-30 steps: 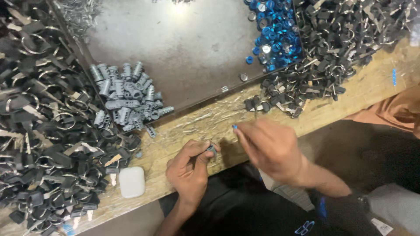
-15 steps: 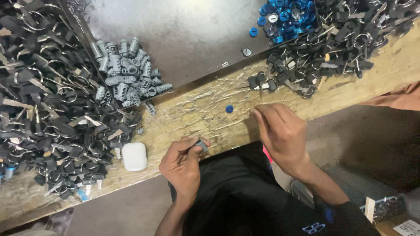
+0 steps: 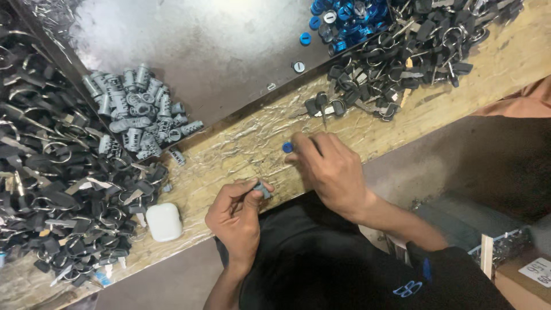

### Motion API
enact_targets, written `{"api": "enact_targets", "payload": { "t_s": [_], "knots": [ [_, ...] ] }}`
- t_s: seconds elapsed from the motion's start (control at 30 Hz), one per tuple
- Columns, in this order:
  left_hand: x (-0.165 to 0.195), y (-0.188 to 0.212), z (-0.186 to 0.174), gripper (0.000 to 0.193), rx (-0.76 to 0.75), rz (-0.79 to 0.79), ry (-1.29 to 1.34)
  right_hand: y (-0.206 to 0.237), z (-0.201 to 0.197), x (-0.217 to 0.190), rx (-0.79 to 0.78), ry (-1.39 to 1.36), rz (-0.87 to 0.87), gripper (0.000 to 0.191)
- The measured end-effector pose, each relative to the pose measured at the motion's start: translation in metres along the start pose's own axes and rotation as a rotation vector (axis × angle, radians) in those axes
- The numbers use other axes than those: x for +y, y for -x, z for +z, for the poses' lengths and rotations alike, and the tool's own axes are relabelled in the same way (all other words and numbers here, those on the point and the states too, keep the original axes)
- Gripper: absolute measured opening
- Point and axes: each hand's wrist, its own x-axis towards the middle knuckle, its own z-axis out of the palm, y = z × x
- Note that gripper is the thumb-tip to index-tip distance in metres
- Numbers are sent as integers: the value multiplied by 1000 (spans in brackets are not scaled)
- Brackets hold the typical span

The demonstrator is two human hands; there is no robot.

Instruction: The person sits at a workbench covered with key blanks and plastic key head components. They pick up a key blank, fit a gray plastic head piece onto it, press a blue cap onto the head, and place the finished key onto a metal tray, repeating this assembly cycle.

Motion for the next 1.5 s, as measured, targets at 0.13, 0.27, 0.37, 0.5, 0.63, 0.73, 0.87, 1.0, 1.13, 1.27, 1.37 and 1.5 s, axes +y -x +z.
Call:
{"api": "enact_targets", "payload": {
  "t_s": [0.13, 0.27, 0.37, 0.5, 0.63, 0.73, 0.87, 1.0, 1.13, 1.27, 1.37, 1.5],
  "knots": [
    [-1, -1, 6, 10, -44, 31, -58, -8, -3, 2, -11, -11, -177, 37],
    [-1, 2, 7, 6, -61, 21, -122, -5, -13, -5, 4, -269, -130, 19],
    [-3, 7, 8, 7, -64, 43, -254, 11, -18, -12, 59, -600, -94, 16],
    [0, 5, 6, 10, -128, -41, -199, 24, -9, -9, 124, -693, -117, 18],
    [10, -8, -12, 13, -313, -295, 36, 30, -7, 4, 10, -782, -262, 23],
    [11, -12, -24, 17, -457, -478, 226, 33, -7, 8, -135, -868, -414, 30],
    [7, -14, -20, 16, -447, -616, 114, 43, 0, 3, -53, -691, -433, 43],
    [18, -15, 5, 16, -564, -634, 87, 52, 5, 2, 162, -525, -466, 30],
    [20, 2, 41, 16, -140, -180, 128, 36, 1, 13, 102, -434, -538, 24],
    [12, -1, 26, 11, -35, 155, -398, -3, -22, 24, 15, -475, -490, 24],
    [12, -13, 5, 14, -15, 191, -560, -22, -57, 34, 17, -209, -21, 25],
    [15, -18, 8, 13, 10, 226, -520, -40, -54, 36, -82, 35, -38, 39]
  ]
}}
